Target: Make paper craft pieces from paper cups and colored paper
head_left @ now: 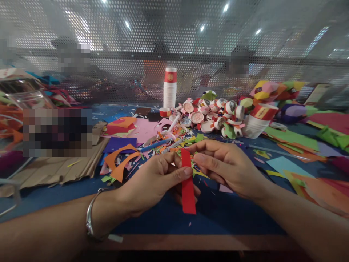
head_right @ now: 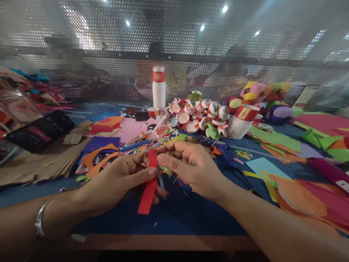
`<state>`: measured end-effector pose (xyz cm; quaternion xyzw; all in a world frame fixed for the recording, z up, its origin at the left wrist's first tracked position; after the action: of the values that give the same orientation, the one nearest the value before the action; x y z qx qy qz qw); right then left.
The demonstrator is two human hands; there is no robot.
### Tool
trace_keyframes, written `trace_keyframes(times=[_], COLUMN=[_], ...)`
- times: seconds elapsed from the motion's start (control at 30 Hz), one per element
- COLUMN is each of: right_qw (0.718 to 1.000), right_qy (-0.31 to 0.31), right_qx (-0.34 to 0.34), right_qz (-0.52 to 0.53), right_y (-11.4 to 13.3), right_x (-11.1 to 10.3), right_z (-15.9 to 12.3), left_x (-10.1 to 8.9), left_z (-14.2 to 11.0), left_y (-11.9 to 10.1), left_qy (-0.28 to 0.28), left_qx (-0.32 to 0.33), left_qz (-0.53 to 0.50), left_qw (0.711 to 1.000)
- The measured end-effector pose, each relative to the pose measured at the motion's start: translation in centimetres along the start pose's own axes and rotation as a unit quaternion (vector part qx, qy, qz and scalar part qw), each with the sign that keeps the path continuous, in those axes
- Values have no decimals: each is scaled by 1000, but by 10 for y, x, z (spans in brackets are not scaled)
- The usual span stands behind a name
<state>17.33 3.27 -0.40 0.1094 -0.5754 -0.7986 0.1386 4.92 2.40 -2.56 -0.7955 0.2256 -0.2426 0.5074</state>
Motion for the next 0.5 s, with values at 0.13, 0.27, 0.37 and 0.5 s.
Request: trace_keyframes(times=[0.13,0.27,0.37,0.5], right_qw=[1000,1000,1000,1000], right_qy=[8,22,26,15], right_qx=[-4,-7,-6,4], right_qz=[-9,-9,-6,4], right_y=[0,0,0,-1], right_x=[3,5,6,3], right_z=[0,-1,-1,-2], left_x=[4,6,5,1], left_z=[1,3,1,-1], left_y=[3,5,4,2], left_qy=[22,40,41,40], left_qx=[-5,-11,-5,-4], left_qz=[27,20,22,15], left_qw=[999,999,999,999])
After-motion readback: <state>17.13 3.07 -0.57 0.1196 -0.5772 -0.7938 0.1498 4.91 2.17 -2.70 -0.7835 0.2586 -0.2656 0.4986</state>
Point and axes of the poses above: each hand's wrist, its own z-axis towards the middle knuckle, its own x-axis out of the palm, y = z × x, the point moved 8 cm from there along z, towards the middle knuckle, and after that the axes turned 12 degrees about -x, right-handed, at the moved point
